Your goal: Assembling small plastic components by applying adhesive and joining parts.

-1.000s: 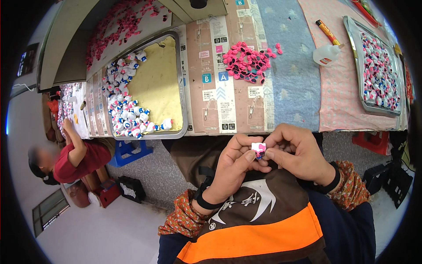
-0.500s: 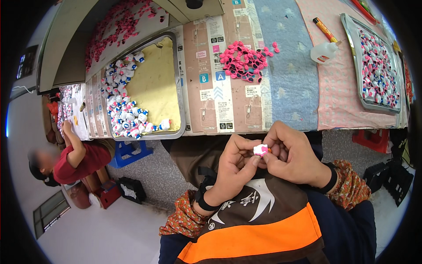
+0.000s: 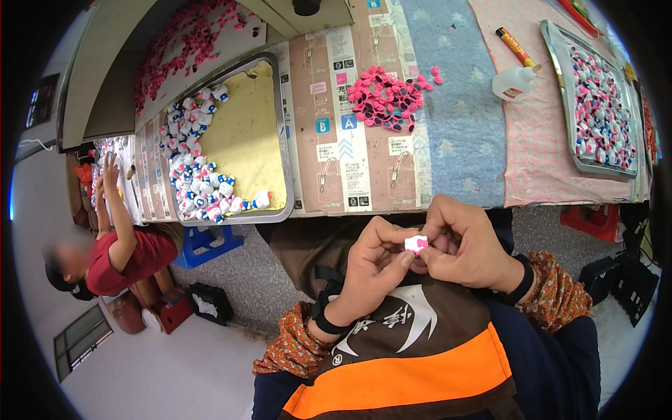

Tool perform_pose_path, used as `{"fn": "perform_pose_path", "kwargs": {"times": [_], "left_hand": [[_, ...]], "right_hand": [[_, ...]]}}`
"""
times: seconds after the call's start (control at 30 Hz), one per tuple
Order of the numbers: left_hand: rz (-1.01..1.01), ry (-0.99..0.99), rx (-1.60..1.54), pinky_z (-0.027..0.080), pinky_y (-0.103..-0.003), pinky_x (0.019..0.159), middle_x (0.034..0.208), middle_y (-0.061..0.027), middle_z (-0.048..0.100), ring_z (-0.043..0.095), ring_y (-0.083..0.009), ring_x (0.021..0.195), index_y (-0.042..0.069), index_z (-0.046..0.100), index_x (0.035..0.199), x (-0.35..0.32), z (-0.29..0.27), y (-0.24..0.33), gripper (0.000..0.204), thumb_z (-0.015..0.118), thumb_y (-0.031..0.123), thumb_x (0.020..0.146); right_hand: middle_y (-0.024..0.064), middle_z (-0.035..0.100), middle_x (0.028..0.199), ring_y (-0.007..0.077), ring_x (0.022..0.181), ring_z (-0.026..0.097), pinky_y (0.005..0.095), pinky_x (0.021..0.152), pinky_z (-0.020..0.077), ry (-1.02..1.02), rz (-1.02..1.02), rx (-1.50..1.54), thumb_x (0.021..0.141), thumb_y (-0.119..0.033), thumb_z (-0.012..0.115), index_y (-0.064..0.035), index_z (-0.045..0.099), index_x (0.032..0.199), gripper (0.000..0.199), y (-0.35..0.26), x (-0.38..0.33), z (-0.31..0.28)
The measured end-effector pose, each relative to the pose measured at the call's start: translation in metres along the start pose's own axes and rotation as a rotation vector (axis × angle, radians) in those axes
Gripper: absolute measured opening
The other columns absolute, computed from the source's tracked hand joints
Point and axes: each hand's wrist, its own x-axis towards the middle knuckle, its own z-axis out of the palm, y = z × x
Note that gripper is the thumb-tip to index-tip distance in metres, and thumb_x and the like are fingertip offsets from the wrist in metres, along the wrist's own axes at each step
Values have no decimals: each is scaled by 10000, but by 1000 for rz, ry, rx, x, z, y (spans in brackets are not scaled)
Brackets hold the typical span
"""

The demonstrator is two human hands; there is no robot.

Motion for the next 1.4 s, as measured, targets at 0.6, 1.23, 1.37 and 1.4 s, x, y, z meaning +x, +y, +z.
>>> {"fn": "perform_pose_path", "kwargs": {"times": [0.6, 1.23, 1.37, 1.4], "left_hand": [[94, -129, -54, 466, -221, 641, 893, -83, 635, 568, -103, 711, 72, 494, 977, 2, 20, 14, 201, 688, 106, 932], [304, -236, -22, 499, -247, 706, 941, -80, 609, 593, -135, 808, 84, 461, 1001, -43, 45, 3, 211, 640, 3, 922], [322, -237, -17, 505, -257, 765, 938, -73, 606, 598, -137, 839, 79, 457, 988, -56, 54, 3, 215, 620, -42, 917], [324, -235, -13, 505, -257, 765, 938, -73, 606, 598, -137, 839, 79, 457, 988, -58, 55, 2, 215, 620, -42, 917]], "right_hand": [[-24, 582, 683, 43, 640, 521, 235, 543, 415, -21, -223, 94, 813, -194, 784, -83, 558, 788, 253, -6, -35, -1], [-16, 594, 696, 53, 643, 531, 228, 555, 425, -139, -463, 139, 817, -158, 790, -84, 563, 778, 241, -5, -83, 9], [-25, 582, 699, 52, 655, 528, 227, 561, 425, -136, -489, 113, 816, -153, 790, -83, 559, 780, 245, -2, -93, 10], [-28, 579, 702, 51, 661, 527, 225, 562, 424, -143, -486, 128, 818, -151, 789, -82, 557, 783, 244, -2, -96, 11]]}}
